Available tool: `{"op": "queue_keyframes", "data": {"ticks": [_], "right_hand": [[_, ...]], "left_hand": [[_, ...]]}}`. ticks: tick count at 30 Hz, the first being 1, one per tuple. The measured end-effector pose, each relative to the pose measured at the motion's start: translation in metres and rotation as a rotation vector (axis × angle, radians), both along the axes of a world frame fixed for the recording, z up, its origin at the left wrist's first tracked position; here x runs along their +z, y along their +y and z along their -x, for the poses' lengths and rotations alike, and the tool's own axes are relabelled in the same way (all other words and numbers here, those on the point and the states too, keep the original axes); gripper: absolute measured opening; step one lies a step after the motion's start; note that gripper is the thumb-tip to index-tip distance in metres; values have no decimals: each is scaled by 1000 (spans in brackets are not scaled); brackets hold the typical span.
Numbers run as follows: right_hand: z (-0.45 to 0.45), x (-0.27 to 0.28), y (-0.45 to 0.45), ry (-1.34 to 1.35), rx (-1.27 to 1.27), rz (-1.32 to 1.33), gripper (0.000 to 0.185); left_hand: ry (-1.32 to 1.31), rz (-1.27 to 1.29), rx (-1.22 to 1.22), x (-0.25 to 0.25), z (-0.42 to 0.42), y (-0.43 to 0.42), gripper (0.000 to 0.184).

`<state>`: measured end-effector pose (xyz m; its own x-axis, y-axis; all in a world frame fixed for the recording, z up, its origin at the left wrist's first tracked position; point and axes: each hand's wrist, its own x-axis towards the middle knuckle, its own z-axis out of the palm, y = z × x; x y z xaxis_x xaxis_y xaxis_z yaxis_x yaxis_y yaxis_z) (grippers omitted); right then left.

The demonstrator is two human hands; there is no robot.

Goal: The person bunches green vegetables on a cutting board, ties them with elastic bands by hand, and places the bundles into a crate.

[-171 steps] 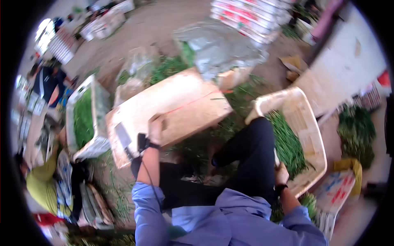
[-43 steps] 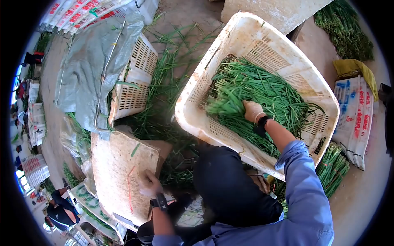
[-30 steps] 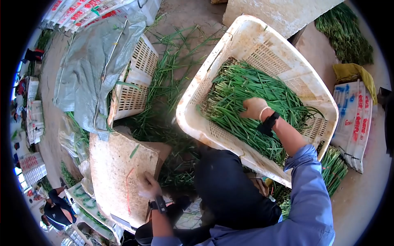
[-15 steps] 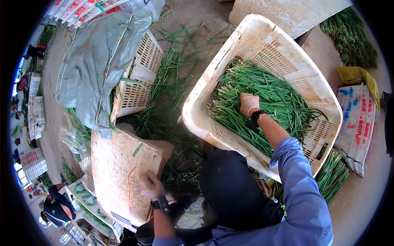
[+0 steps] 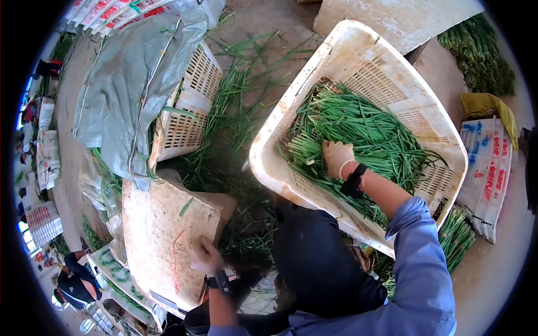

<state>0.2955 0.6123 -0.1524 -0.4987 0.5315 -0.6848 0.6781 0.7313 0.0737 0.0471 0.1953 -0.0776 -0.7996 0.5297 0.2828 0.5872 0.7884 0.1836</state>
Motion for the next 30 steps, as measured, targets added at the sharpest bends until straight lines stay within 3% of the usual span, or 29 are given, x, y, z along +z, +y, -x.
{"op": "queue_keyframes", "data": {"ticks": [4,5,6,8,9,13,17,25,30], "right_hand": [[25,46,43,-28,8,84,45],[26,41,52,105,36,26,25],[36,51,63,141,54,98,41],[42,21,71,515,-35,200,60],[45,-8,77,632,-144,364,84],[60,-61,69,371,-150,392,102],[68,-56,50,276,-236,385,98],[94,-60,31,-154,-91,500,72],[108,-24,24,-151,80,314,63]], "left_hand": [[-17,6,-7,2,-1,1,12],[-21,12,-4,3,-1,1,12],[-21,1,-9,2,-1,0,12],[-22,-21,-22,-1,0,-1,13],[-24,-24,-28,1,0,-1,14],[-17,-48,-49,4,0,3,15],[13,-36,-71,8,0,7,16],[9,-53,-76,6,0,7,14],[13,-57,-95,7,0,8,14]]}}
